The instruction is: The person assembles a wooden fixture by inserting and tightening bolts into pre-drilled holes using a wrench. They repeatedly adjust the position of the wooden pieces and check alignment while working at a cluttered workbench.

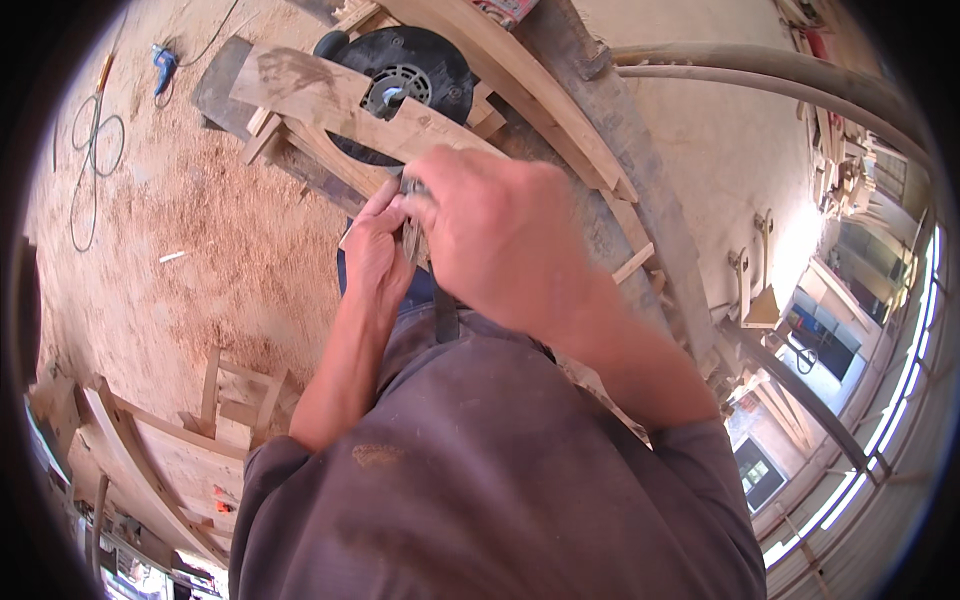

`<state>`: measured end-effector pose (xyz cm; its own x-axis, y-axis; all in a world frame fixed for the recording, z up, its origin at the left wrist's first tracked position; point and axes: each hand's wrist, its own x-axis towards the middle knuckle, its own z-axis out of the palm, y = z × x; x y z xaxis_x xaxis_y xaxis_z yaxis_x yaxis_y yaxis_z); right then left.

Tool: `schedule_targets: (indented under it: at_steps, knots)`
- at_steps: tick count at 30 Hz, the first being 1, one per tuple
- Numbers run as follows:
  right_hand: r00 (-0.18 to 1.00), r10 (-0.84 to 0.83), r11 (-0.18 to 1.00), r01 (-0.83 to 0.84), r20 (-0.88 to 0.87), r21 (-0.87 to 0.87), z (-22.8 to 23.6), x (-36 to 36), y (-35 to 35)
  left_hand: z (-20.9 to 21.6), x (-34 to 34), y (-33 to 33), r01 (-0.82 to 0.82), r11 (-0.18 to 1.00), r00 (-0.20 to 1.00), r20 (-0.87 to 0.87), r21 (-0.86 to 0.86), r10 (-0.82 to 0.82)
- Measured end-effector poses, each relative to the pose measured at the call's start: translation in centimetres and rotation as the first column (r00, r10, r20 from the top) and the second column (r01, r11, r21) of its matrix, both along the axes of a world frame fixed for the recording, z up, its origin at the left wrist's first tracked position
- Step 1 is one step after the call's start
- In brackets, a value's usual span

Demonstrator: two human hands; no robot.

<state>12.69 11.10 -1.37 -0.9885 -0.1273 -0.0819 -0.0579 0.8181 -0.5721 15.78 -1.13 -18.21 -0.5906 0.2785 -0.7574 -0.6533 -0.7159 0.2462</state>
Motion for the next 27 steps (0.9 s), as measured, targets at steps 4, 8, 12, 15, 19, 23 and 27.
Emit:
schedule_targets:
  at_steps: [4, 8, 12, 15, 19, 23, 27]
  knots:
    - [1.000, -0.014, 1.000, 0.014, 0.013, -0.009, -0.1, 0.2, -0.2, -1.3, -0.4, 0.4, -0.036, 0.994, 0.999, -0.012, 0.100, 0.038]
    - [0.999, 0.038, 0.999, -0.039, -0.037, -0.026, 0.4, 0.8, -0.5, -1.0, -0.8, 0.7, -0.049, 0.989, 0.998, -0.025, 0.142, 0.053]
    - [0.973, 0.181, 0.979, -0.164, -0.143, 0.123, -0.6, 0.6, 0.1, -1.7, -0.7, 1.0, -0.026, 0.995, 0.997, -0.064, 0.099, 0.033]
    - [0.968, 0.214, 0.967, -0.192, -0.128, 0.165, -0.9, 0.6, 0.6, -2.4, -1.3, 0.9, -0.042, 0.996, 0.997, -0.055, 0.084, 0.047]
    - [0.943, 0.277, 0.950, -0.239, -0.184, 0.202, -0.7, 0.5, 0.3, -3.0, -1.2, 1.2, -0.108, 0.980, 0.992, -0.046, 0.165, 0.118]
    - [0.898, 0.328, 0.925, -0.242, -0.292, 0.293, -1.6, -0.3, 0.6, -3.1, -1.6, 2.4, -0.170, 0.975, 0.985, 0.004, 0.141, 0.172]
    - [0.900, 0.293, 0.941, -0.212, -0.324, 0.264, -1.9, -0.9, 1.4, -3.2, -1.9, 3.0, -0.210, 0.971, 0.977, 0.050, 0.111, 0.205]
